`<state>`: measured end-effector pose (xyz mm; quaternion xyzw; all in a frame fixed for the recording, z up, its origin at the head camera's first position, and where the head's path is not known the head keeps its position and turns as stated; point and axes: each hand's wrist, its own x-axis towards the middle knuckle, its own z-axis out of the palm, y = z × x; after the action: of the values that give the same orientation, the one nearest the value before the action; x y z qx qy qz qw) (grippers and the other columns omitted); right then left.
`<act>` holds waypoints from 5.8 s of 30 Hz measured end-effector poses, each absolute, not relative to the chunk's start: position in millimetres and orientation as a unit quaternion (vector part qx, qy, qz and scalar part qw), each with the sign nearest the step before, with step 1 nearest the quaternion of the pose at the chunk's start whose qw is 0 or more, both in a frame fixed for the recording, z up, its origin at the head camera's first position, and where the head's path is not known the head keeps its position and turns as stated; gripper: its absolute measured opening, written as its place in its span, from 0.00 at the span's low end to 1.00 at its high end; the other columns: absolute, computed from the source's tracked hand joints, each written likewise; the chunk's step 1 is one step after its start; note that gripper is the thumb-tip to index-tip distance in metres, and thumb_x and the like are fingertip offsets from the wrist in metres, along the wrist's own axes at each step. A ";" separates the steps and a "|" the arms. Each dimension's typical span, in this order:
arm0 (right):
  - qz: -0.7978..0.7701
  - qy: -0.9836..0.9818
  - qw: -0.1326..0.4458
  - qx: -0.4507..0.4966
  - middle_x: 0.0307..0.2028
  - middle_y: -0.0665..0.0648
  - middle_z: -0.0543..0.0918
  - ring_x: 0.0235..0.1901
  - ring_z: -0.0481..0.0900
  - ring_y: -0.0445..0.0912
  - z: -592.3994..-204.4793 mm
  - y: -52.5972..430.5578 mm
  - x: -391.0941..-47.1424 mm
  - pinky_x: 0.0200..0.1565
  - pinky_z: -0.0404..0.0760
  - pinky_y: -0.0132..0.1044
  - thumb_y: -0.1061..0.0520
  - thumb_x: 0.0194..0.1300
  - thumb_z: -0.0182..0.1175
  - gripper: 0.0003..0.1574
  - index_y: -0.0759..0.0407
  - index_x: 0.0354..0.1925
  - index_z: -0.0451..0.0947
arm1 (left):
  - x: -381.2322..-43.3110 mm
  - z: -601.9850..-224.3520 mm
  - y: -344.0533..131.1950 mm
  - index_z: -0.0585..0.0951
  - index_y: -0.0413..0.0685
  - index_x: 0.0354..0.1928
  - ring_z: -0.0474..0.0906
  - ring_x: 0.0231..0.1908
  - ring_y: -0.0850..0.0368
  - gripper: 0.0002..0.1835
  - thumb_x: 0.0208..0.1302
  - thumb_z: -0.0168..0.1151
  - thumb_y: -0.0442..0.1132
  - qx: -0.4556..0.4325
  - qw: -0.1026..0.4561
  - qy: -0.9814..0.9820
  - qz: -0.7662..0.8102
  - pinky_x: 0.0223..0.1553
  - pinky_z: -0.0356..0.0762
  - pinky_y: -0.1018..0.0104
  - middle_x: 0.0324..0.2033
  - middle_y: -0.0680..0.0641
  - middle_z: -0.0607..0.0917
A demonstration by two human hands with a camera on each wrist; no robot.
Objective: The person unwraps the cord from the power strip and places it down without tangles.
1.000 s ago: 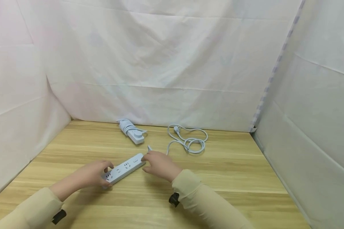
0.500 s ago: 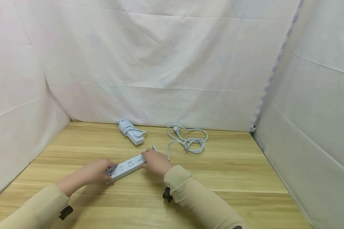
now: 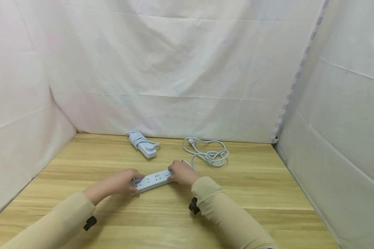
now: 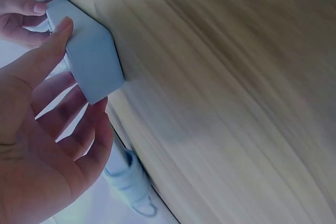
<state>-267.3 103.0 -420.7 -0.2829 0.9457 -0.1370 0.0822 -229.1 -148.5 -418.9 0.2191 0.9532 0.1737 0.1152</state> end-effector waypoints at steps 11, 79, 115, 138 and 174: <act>-0.141 0.954 0.065 -0.255 0.41 0.55 0.80 0.41 0.78 0.49 -426.3 147.9 -271.6 0.48 0.75 0.44 0.51 0.58 0.71 0.27 0.64 0.52 0.81 | -251.3 -428.0 -110.5 0.85 0.45 0.43 0.80 0.42 0.54 0.27 0.36 0.83 0.45 0.222 0.089 0.951 0.194 0.50 0.74 0.55 0.40 0.49 0.86; -0.159 0.981 0.034 -0.109 0.53 0.66 0.80 0.54 0.77 0.60 -429.2 219.0 -396.2 0.57 0.72 0.51 0.53 0.60 0.70 0.31 0.69 0.56 0.77 | -398.6 -422.9 -12.1 0.82 0.42 0.55 0.76 0.56 0.49 0.28 0.50 0.77 0.40 0.198 0.068 0.967 0.146 0.59 0.69 0.59 0.53 0.45 0.82; -0.103 0.989 0.047 -0.093 0.29 0.56 0.77 0.29 0.73 0.49 -425.0 184.7 -406.4 0.37 0.74 0.47 0.55 0.67 0.57 0.10 0.61 0.36 0.79 | -402.3 -414.2 -33.3 0.79 0.44 0.57 0.77 0.53 0.48 0.25 0.58 0.72 0.40 0.222 0.013 0.971 0.083 0.52 0.75 0.53 0.53 0.45 0.81; -0.097 0.976 0.030 -0.195 0.53 0.55 0.82 0.51 0.80 0.51 -409.9 103.3 -380.6 0.51 0.76 0.48 0.48 0.69 0.58 0.22 0.57 0.56 0.80 | -378.1 -386.3 -99.6 0.78 0.46 0.59 0.77 0.53 0.46 0.27 0.59 0.71 0.47 0.235 -0.015 0.969 0.072 0.53 0.74 0.53 0.55 0.44 0.80; -0.111 0.943 0.004 -0.314 0.66 0.54 0.70 0.64 0.69 0.49 -429.9 6.9 -382.8 0.61 0.68 0.43 0.50 0.69 0.58 0.32 0.49 0.70 0.67 | -324.8 -407.7 -189.0 0.80 0.42 0.55 0.80 0.48 0.42 0.26 0.57 0.71 0.47 0.200 -0.025 0.974 0.099 0.47 0.76 0.46 0.49 0.40 0.83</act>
<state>-382.8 6.9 -429.9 -0.3144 0.9428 -0.1110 0.0040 -324.8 -189.0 -407.7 0.1999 0.9744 0.0993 -0.0253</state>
